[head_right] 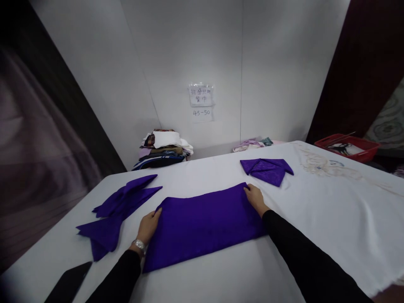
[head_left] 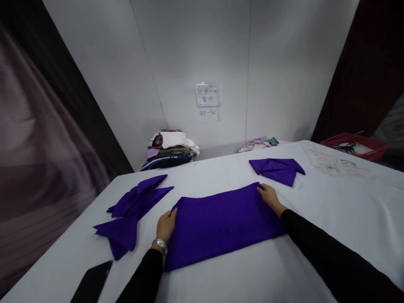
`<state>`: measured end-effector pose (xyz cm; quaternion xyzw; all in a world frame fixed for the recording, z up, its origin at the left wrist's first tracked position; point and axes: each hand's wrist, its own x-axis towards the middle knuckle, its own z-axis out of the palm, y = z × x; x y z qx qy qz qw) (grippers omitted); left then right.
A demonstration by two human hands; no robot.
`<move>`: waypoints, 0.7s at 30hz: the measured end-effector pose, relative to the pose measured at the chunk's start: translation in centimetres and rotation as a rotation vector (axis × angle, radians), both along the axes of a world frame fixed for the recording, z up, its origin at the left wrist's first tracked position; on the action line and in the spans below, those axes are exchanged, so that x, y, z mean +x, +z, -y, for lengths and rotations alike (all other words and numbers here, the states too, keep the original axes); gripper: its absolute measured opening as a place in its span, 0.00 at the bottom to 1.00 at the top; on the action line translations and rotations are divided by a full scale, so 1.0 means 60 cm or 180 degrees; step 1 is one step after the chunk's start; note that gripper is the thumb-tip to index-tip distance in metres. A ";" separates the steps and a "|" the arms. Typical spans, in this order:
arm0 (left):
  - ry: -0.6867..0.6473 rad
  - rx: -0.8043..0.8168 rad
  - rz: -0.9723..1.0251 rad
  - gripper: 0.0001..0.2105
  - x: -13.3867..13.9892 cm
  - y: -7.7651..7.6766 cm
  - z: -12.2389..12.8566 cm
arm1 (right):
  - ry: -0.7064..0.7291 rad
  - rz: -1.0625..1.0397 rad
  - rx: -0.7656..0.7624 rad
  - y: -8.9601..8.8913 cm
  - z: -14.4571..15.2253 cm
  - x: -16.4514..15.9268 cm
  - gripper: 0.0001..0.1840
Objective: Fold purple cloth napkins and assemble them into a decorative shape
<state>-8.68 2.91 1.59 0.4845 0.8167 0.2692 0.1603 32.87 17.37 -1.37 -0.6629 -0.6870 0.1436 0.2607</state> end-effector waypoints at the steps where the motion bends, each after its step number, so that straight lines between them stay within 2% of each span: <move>1: 0.0053 -0.0078 -0.0108 0.23 0.001 -0.001 -0.002 | -0.0012 0.0063 -0.0020 0.001 -0.001 -0.002 0.13; 8: 0.0392 -0.0500 -0.0714 0.20 0.011 -0.009 -0.002 | -0.0076 0.0397 -0.0156 0.003 -0.001 -0.008 0.13; 14: 0.0494 -0.0446 -0.0931 0.20 0.022 -0.012 0.010 | -0.0161 0.0486 -0.0185 0.001 -0.002 -0.001 0.17; 21: 0.0526 -0.0478 -0.1108 0.14 0.029 -0.018 0.015 | -0.0069 0.0756 -0.0251 -0.010 -0.008 0.006 0.19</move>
